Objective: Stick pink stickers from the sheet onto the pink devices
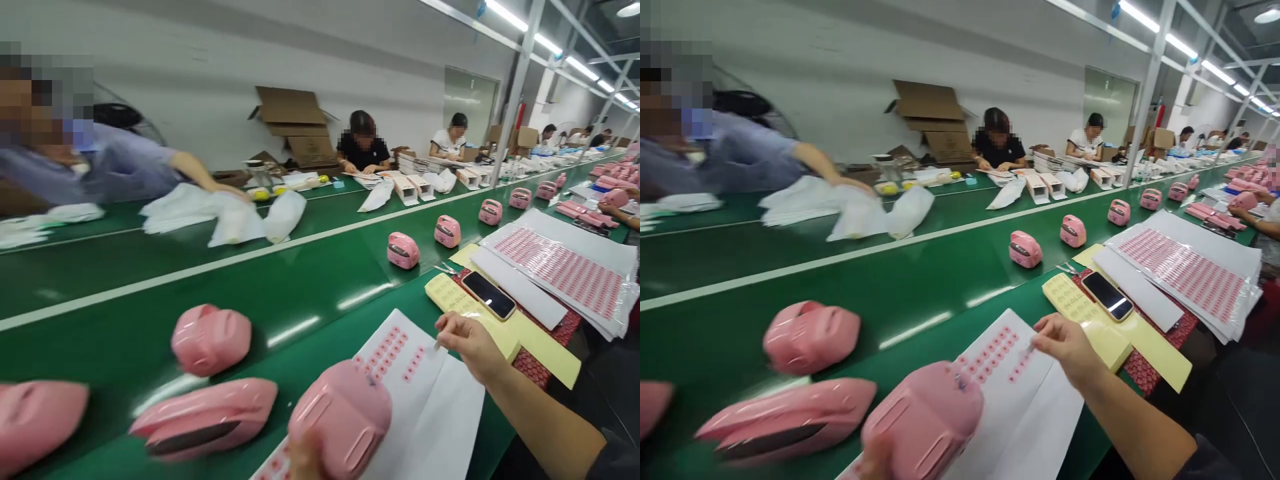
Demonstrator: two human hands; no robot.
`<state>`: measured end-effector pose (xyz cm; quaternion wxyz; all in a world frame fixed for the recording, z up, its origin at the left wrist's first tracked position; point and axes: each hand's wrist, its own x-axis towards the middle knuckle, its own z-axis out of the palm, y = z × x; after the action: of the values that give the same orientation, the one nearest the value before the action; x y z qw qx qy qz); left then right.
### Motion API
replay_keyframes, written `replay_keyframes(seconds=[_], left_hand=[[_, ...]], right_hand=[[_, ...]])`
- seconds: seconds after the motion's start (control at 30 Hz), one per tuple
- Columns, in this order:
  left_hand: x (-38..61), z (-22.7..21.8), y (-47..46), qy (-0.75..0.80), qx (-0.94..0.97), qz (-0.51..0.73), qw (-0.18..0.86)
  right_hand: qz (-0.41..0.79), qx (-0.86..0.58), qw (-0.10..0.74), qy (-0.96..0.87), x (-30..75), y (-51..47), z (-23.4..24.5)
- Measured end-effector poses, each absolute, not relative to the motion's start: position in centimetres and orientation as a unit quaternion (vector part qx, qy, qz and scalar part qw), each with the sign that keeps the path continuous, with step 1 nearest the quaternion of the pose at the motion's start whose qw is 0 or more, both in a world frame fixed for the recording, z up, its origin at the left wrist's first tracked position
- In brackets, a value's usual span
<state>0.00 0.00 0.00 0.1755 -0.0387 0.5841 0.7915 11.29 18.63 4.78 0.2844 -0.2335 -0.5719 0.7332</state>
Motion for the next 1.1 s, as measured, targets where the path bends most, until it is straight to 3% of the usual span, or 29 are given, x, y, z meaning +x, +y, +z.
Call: replay_keyframes(seconds=[0.27, 0.6, 0.7, 0.9, 1.0, 1.1], left_hand=[[1.9, 2.5, 0.2, 0.677, 0.101, 0.727, 0.052], [0.6, 0.8, -1.0, 0.692, 0.105, 0.711, 0.07], [0.6, 0.9, -1.2, 0.696, 0.104, 0.708, 0.064], [0.8, 1.2, -0.8, 0.691, 0.093, 0.715, 0.055], [0.9, 1.5, 0.2, 0.645, 0.028, 0.758, 0.096], [0.8, 1.9, 0.8, 0.585, -0.08, 0.79, 0.167]], right_hand=[[0.749, -0.166, 0.196, -0.611, 6.7, 10.8, 5.1], [0.72, -0.169, 0.183, -0.648, 6.5, 10.5, 4.2], [0.677, -0.157, 0.226, -0.683, 6.4, 10.1, 3.9], [0.469, -0.046, 0.396, -0.788, 7.1, 8.8, 3.7], [0.47, -0.045, 0.41, -0.78, 8.2, 9.9, 4.5], [0.503, -0.134, 0.426, -0.74, 9.6, 14.7, 4.9]])
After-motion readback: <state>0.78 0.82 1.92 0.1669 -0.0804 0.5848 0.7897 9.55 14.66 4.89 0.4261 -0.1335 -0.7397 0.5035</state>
